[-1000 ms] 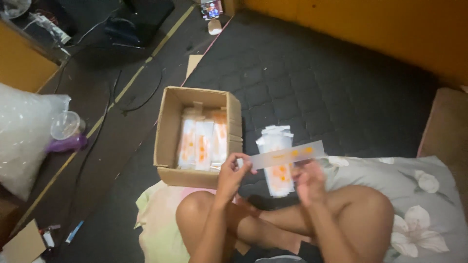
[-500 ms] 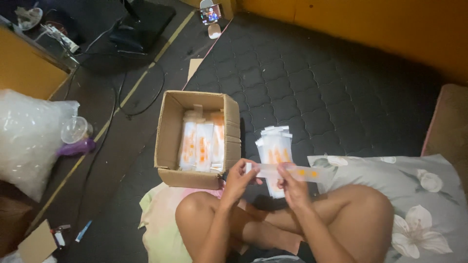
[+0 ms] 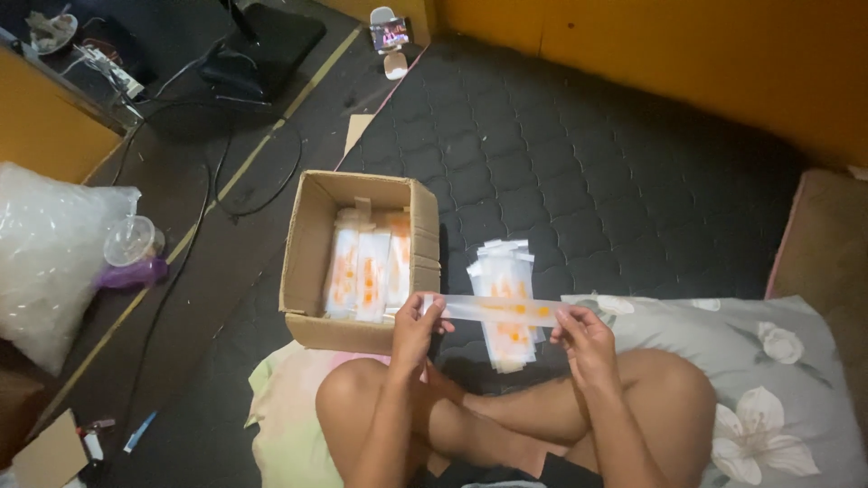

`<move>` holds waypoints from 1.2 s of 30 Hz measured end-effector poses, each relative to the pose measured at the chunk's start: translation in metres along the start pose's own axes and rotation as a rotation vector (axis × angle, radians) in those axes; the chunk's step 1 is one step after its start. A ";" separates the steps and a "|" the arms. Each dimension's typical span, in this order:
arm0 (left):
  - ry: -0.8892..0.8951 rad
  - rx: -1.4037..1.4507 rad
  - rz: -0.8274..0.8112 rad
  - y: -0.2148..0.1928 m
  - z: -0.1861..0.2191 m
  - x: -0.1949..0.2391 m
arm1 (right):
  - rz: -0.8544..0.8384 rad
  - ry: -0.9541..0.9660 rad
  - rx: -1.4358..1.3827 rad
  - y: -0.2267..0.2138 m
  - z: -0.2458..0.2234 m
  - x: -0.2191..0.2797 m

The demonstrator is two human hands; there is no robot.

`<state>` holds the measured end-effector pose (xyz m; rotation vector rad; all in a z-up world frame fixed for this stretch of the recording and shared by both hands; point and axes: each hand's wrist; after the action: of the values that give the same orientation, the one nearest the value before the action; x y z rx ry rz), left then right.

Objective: Peeling protective strips from plastic sleeves and stacking them.

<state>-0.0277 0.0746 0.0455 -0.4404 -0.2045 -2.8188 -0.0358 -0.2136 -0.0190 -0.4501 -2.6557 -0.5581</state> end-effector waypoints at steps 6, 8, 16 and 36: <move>0.071 -0.021 -0.062 0.005 -0.003 -0.010 | -0.005 -0.010 0.003 0.000 -0.012 -0.004; 0.051 0.011 -0.052 0.007 0.002 -0.009 | -0.015 0.003 0.003 -0.004 -0.005 -0.016; 0.049 0.031 -0.057 0.003 -0.012 -0.022 | -0.026 0.070 -0.025 0.002 -0.017 -0.013; 0.045 0.010 -0.028 -0.007 -0.007 -0.025 | -0.097 0.110 -0.052 0.010 -0.010 -0.018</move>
<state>-0.0091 0.0867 0.0298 -0.3745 -0.2162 -2.8506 -0.0137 -0.2133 -0.0156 -0.2977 -2.5733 -0.6627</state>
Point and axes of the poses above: each hand's wrist, its own x-axis away from the middle knuckle, its own y-axis out of the palm, z = x × y, and after that the axes turned 3 degrees about z, right-handed
